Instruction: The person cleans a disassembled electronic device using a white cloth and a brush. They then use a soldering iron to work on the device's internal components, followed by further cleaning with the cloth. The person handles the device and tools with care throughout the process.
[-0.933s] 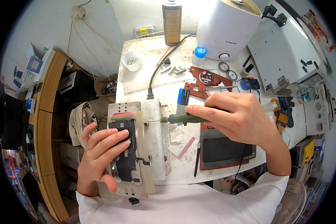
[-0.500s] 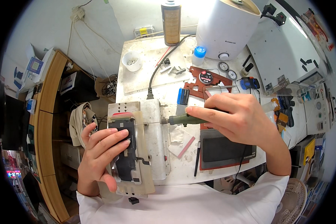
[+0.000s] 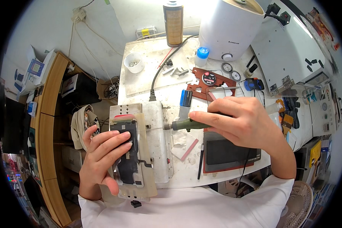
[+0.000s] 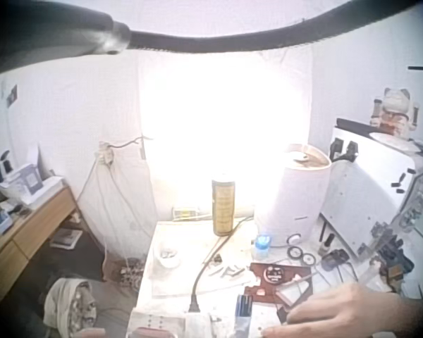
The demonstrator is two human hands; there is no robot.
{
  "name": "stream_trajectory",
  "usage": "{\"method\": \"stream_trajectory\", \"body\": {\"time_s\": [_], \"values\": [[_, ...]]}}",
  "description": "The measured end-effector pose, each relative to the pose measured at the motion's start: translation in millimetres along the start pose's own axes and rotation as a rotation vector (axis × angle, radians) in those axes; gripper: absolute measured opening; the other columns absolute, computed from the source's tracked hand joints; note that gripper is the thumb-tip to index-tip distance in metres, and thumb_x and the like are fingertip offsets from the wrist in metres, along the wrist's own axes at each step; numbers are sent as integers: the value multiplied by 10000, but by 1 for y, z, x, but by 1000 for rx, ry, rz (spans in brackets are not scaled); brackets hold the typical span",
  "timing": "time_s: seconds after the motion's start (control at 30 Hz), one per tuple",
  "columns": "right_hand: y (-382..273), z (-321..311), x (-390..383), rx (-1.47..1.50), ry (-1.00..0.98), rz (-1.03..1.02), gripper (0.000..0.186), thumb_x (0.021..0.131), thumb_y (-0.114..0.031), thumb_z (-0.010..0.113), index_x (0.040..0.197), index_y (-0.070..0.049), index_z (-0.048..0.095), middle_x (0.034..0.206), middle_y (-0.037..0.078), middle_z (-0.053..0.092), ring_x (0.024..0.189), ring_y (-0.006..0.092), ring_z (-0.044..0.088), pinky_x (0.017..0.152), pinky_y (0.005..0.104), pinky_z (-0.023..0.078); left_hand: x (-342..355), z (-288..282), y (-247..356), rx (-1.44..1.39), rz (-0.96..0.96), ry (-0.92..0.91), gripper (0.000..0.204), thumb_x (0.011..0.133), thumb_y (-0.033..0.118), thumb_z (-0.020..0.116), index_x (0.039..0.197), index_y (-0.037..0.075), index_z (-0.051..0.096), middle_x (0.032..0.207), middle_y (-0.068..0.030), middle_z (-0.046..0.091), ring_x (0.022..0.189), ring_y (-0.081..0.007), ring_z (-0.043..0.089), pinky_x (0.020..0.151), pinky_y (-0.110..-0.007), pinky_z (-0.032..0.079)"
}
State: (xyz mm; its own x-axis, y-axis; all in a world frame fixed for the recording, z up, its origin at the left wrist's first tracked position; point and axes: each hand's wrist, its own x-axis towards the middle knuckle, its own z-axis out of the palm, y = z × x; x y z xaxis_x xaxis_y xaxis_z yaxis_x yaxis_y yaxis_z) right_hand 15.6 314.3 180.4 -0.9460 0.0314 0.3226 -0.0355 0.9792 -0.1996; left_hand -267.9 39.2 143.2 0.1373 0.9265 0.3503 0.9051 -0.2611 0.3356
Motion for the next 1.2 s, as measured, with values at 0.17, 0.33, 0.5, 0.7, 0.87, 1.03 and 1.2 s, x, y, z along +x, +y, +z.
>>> {"method": "stream_trajectory", "body": {"time_s": [0.17,0.33,0.5,0.7,0.87,1.03,1.2], "values": [[-1,-1,-2,8,-12,-10,486,751,-101,831,1234,-115,785,943,48,708,736,198,690,604,323,559,1,0,1,-7,-2,3,1107,876,934,206,1249,55,767,1349,-70,724,1261,-243,621,1259,-513,140],[-2,0,-3,20,4,-20,493,745,-102,835,1236,-117,784,934,50,703,736,200,690,604,324,558,2,0,1,-2,6,10,1101,885,927,202,1244,55,771,1346,-72,726,1257,-244,623,1258,-514,142],[-2,2,-4,38,26,-15,493,746,-98,833,1236,-113,784,931,50,702,737,203,691,602,326,558,1,0,1,4,5,13,1102,887,926,199,1243,54,771,1341,-74,728,1253,-243,626,1257,-515,141],[0,0,-4,13,15,0,494,745,-98,834,1236,-98,782,927,51,705,738,202,692,606,325,561,1,0,1,3,6,12,1108,886,928,191,1242,54,772,1333,-75,733,1249,-241,628,1258,-516,136],[-1,3,-5,18,17,-2,493,733,-92,836,1224,-100,789,925,50,701,742,202,691,604,319,558,1,1,1,5,10,17,1110,889,927,188,1232,49,774,1332,-76,733,1246,-244,629,1257,-517,138],[-2,7,-5,6,73,7,520,738,-175,849,1253,-180,774,872,-5,667,728,175,685,591,320,533,1,1,0,7,14,15,1106,895,923,188,1233,47,773,1332,-77,733,1247,-246,628,1256,-517,136],[-4,5,-6,30,39,-5,499,728,-87,834,1224,-122,793,916,47,692,755,200,693,604,322,554,1,1,1,6,4,13,1101,900,920,188,1235,50,773,1333,-79,732,1248,-243,627,1256,-516,131]]}}
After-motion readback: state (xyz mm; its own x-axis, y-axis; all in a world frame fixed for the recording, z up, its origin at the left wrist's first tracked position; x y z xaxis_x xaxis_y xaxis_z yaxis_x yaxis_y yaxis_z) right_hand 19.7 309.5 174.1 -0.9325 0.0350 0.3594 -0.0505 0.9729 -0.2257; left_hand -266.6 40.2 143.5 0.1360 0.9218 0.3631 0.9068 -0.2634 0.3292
